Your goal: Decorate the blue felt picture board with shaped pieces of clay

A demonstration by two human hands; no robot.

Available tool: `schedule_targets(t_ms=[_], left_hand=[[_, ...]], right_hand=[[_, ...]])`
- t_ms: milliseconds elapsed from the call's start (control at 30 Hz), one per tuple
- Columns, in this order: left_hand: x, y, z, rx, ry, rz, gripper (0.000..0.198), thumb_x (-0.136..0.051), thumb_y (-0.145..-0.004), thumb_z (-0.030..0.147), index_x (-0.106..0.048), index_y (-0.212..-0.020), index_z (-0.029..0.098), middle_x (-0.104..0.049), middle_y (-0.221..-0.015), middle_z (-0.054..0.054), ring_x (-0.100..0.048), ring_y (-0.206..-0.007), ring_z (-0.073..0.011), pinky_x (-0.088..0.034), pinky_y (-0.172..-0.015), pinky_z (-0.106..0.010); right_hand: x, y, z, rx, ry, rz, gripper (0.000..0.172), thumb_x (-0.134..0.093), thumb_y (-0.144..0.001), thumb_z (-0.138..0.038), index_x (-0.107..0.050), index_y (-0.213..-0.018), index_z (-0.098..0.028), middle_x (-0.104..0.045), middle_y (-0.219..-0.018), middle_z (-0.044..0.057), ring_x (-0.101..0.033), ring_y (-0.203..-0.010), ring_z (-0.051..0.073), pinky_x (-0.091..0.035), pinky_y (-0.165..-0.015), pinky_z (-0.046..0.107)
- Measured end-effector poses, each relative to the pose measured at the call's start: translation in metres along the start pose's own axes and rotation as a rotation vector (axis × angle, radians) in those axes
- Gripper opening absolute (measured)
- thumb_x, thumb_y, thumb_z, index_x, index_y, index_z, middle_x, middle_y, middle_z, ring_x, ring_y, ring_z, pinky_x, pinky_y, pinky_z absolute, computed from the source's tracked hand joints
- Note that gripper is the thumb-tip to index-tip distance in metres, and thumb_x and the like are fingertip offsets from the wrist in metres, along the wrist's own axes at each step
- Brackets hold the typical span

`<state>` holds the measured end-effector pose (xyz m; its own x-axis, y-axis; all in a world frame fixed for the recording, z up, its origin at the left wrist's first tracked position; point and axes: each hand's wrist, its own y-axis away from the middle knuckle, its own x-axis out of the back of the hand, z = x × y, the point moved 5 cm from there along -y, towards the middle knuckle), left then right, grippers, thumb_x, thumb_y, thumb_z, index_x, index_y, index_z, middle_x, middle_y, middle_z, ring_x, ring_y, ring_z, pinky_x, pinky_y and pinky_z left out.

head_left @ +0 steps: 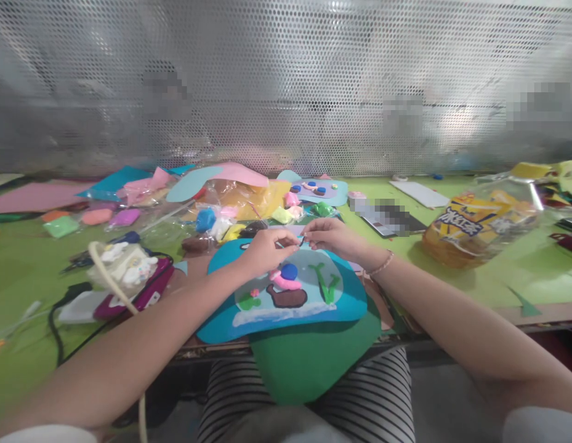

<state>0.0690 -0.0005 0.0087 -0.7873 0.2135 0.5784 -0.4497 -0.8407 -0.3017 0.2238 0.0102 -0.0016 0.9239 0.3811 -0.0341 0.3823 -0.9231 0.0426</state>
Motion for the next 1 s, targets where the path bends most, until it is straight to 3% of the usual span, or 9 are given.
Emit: schedule_targets(t_ms=[133, 333, 500, 600, 767, 1000], left_hand=[[0.002, -0.001, -0.003, -0.007, -0.004, 0.017, 0.011, -0.06, -0.076, 0.023, -0.069, -0.081, 0.018, -0.071, -0.085, -0.003, -0.064, -0.076, -0.0154, -0.051, -0.071, -0.027], [0.019, -0.011, -0.019, 0.023, -0.119, 0.147, 0.016, -0.054, -0.082, 0.025, -0.066, -0.089, 0.017, -0.07, -0.088, -0.005, -0.064, -0.083, -0.0184, -0.05, -0.079, -0.031], [0.016, -0.015, -0.031, -0.018, -0.486, 0.015, 0.025, -0.047, -0.081, 0.012, -0.065, -0.097, 0.014, -0.066, -0.105, -0.012, -0.06, -0.103, -0.0245, -0.044, -0.092, -0.036], [0.013, -0.015, -0.037, -0.009, -0.583, -0.051, 0.031, -0.042, -0.081, 0.009, -0.065, -0.102, 0.011, -0.064, -0.109, -0.015, -0.059, -0.105, -0.0268, -0.044, -0.093, -0.038], [0.015, -0.016, -0.041, 0.022, -0.542, -0.065, 0.034, -0.042, -0.079, 0.007, -0.066, -0.102, 0.012, -0.067, -0.107, -0.015, -0.061, -0.102, -0.0276, -0.045, -0.091, -0.039], [0.01, -0.016, -0.044, 0.114, -0.238, -0.078, 0.027, -0.053, -0.07, 0.009, -0.067, -0.092, 0.019, -0.072, -0.086, -0.005, -0.068, -0.084, -0.0187, -0.052, -0.081, -0.03]], right_hand=[[-0.001, -0.001, 0.002, 0.004, 0.027, -0.018, 0.011, -0.073, -0.068, -0.019, -0.066, -0.076, -0.016, -0.062, -0.067, 0.0, -0.055, -0.057, 0.006, -0.049, -0.057, 0.018], [-0.001, -0.003, 0.004, 0.004, 0.093, 0.007, 0.01, -0.072, -0.07, -0.021, -0.067, -0.077, -0.016, -0.064, -0.069, 0.001, -0.059, -0.064, 0.008, -0.051, -0.063, 0.02], [0.0, -0.005, 0.006, 0.023, 0.182, 0.01, 0.011, -0.071, -0.071, -0.023, -0.068, -0.079, -0.017, -0.067, -0.076, 0.002, -0.062, -0.069, 0.009, -0.052, -0.067, 0.021], [0.001, -0.007, 0.007, 0.041, 0.218, -0.001, 0.012, -0.071, -0.072, -0.025, -0.068, -0.08, -0.017, -0.067, -0.077, 0.002, -0.062, -0.071, 0.01, -0.052, -0.066, 0.021], [0.002, -0.007, 0.007, 0.064, 0.257, -0.01, 0.013, -0.071, -0.072, -0.026, -0.068, -0.081, -0.018, -0.067, -0.076, 0.002, -0.062, -0.071, 0.01, -0.052, -0.066, 0.021], [-0.005, -0.004, 0.007, 0.094, 0.276, -0.065, 0.013, -0.068, -0.073, -0.026, -0.068, -0.082, -0.017, -0.069, -0.078, 0.002, -0.063, -0.072, 0.011, -0.052, -0.071, 0.024]])
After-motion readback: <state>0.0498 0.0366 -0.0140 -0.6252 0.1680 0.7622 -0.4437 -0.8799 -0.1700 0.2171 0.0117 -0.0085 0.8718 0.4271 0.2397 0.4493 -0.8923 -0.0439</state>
